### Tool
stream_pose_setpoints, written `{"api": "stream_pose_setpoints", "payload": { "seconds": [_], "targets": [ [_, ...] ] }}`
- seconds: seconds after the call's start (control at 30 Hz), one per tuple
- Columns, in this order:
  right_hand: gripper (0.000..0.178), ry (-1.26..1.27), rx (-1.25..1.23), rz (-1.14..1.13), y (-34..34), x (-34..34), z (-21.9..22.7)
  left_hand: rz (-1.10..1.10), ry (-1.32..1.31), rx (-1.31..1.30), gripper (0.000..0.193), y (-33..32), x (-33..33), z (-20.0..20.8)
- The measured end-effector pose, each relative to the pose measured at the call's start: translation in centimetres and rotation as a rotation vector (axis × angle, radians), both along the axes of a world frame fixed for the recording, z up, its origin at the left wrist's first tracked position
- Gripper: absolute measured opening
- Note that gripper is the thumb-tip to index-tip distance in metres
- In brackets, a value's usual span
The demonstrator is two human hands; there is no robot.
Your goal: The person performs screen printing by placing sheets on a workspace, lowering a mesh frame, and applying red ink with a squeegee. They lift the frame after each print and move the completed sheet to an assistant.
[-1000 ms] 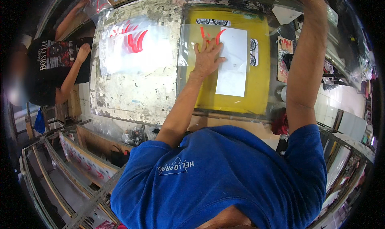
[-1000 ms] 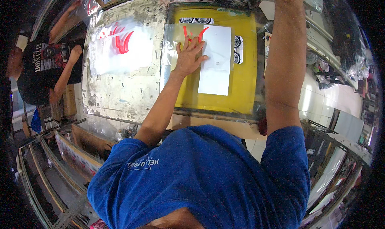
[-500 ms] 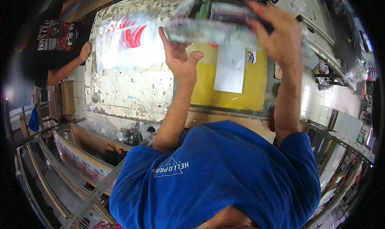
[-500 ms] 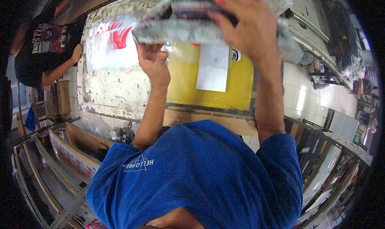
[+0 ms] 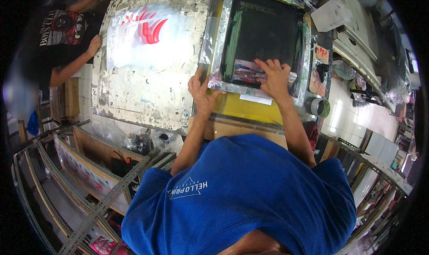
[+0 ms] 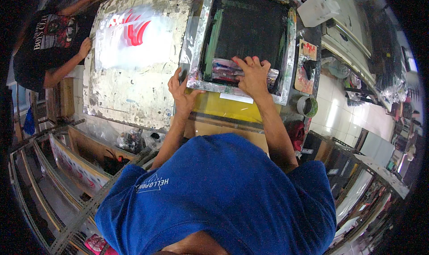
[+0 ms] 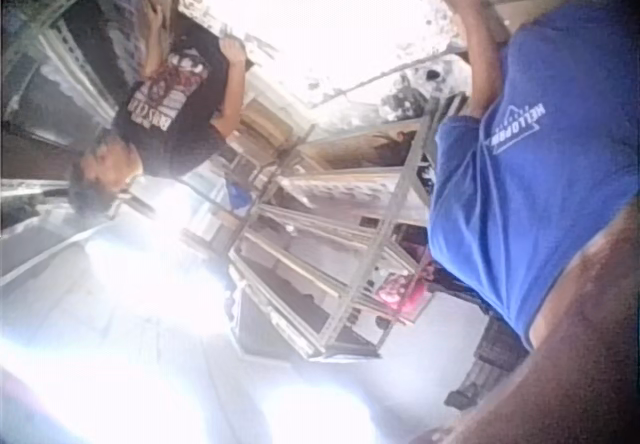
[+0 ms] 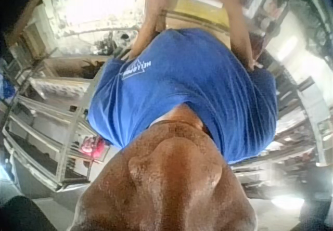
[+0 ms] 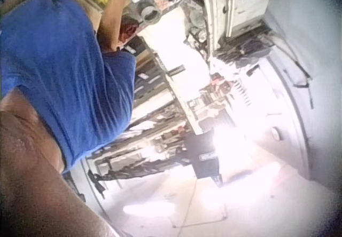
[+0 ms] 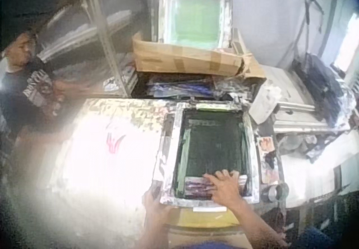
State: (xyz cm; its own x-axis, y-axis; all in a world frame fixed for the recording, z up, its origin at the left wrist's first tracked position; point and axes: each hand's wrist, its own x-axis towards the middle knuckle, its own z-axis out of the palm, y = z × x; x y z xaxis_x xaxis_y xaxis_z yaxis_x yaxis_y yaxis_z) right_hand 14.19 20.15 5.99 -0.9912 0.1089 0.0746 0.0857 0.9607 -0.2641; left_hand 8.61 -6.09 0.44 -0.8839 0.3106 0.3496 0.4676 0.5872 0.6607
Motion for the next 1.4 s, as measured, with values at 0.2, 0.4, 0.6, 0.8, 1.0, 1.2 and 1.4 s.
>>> {"api": "stream_pose_setpoints", "payload": {
  "seconds": [0.2, 0.4, 0.6, 0.8, 1.0, 1.2, 1.4],
  "targets": [
    [0.065, 0.217, 0.022, -0.051, 5.6, -7.5, -2.0, -0.013, 0.002, 0.020, 0.073, -0.6, 0.2, -0.6],
    [0.063, 0.277, 0.130, -0.064, 13.2, -17.0, -2.7, -0.010, -0.057, 0.008, 0.072, -0.7, 0.4, -0.4],
    [0.053, 0.398, 0.086, -0.018, 19.1, -24.1, -3.0, -0.038, -0.022, 0.063, 0.081, -0.7, 0.3, -0.8],
    [0.050, 0.311, -0.083, -0.117, 17.4, -24.2, 0.1, -0.014, -0.032, 0.035, 0.079, -1.2, 0.7, -0.7],
    [0.055, 0.217, -0.488, -0.180, 16.1, -16.5, 2.1, 0.086, -0.112, 0.164, 0.078, -0.2, 1.4, -1.6],
    [0.051, 0.181, -0.389, -0.071, 4.6, -3.5, 11.2, 0.151, 0.025, 0.326, 0.048, 2.6, -0.1, 5.6],
    [0.042, 0.500, 0.106, -0.031, 1.3, -1.5, 19.6, 0.090, -0.016, 0.495, 0.036, 6.4, -4.8, 15.4]
  ]
}}
